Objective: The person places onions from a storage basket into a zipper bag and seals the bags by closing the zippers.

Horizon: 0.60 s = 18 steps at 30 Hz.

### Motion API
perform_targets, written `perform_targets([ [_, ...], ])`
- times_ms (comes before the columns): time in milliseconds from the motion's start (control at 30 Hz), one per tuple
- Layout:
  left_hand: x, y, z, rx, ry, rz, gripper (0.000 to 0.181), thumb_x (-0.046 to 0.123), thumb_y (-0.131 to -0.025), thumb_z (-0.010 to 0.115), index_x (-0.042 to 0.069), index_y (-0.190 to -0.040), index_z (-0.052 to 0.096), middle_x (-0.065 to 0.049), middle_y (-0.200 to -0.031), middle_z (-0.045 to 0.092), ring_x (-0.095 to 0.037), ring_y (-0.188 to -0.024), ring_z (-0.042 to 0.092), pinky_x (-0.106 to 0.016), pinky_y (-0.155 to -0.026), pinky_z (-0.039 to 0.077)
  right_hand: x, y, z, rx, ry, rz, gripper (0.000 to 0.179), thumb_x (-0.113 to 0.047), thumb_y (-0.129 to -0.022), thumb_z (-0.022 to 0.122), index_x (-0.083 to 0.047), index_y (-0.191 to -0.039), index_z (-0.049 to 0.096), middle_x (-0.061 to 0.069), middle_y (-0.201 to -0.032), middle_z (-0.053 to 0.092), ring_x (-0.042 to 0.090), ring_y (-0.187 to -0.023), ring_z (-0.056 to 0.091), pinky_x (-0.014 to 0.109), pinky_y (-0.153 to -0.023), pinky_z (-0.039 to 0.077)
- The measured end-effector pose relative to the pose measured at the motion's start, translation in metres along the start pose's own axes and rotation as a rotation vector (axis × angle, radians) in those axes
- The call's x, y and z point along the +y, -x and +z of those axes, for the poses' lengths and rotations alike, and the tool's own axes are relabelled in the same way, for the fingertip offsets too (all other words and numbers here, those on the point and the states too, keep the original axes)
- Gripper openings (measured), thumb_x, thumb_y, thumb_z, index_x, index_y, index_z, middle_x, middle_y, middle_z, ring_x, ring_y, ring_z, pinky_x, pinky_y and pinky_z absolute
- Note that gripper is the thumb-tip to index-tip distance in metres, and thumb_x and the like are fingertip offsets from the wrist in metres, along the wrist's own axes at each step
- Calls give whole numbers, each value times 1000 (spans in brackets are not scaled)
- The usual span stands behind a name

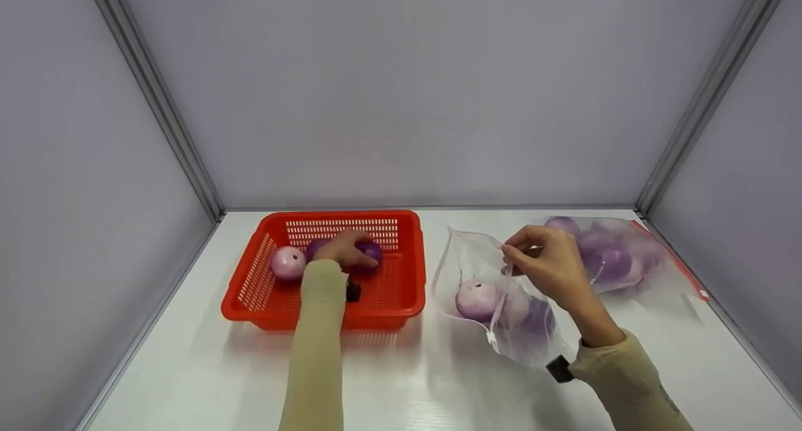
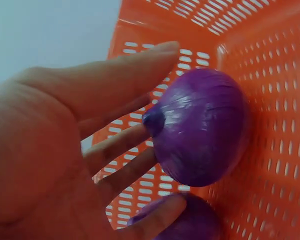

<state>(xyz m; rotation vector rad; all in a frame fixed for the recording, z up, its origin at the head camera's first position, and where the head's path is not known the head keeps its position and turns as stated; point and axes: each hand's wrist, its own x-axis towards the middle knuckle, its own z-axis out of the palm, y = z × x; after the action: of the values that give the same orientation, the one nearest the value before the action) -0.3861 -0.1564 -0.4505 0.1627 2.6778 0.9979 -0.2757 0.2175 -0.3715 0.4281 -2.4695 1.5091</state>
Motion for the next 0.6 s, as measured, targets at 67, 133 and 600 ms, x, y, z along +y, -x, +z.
perform_targets([
  [67, -1, 2, 2, -12, -37, -5, 65, 18, -91, 80, 12, -150, 54, -16, -151, 54, -38, -139, 49, -58, -119, 38, 1, 2, -1, 0, -1, 8, 7, -3, -92, 74, 3, -89, 75, 14, -77, 73, 14, -63, 74, 26, -64, 63],
  [133, -1, 2, 4, -10, -42, -19, 68, 15, -89, 82, 12, -151, 54, -17, -153, 52, -38, -142, 46, -58, -121, 36, 2, 4, -1, 0, -2, 15, 7, -3, -93, 73, 3, -90, 75, 14, -77, 73, 14, -63, 73, 26, -64, 63],
  [600, 8, 6, 10, -81, -119, -16, 67, 13, -89, 80, 14, -150, 51, -17, -155, 48, -39, -142, 46, -58, -118, 39, 6, 3, -1, 7, 7, -21, 7, -2, -92, 74, 3, -89, 76, 15, -76, 73, 12, -61, 73, 26, -62, 63],
])
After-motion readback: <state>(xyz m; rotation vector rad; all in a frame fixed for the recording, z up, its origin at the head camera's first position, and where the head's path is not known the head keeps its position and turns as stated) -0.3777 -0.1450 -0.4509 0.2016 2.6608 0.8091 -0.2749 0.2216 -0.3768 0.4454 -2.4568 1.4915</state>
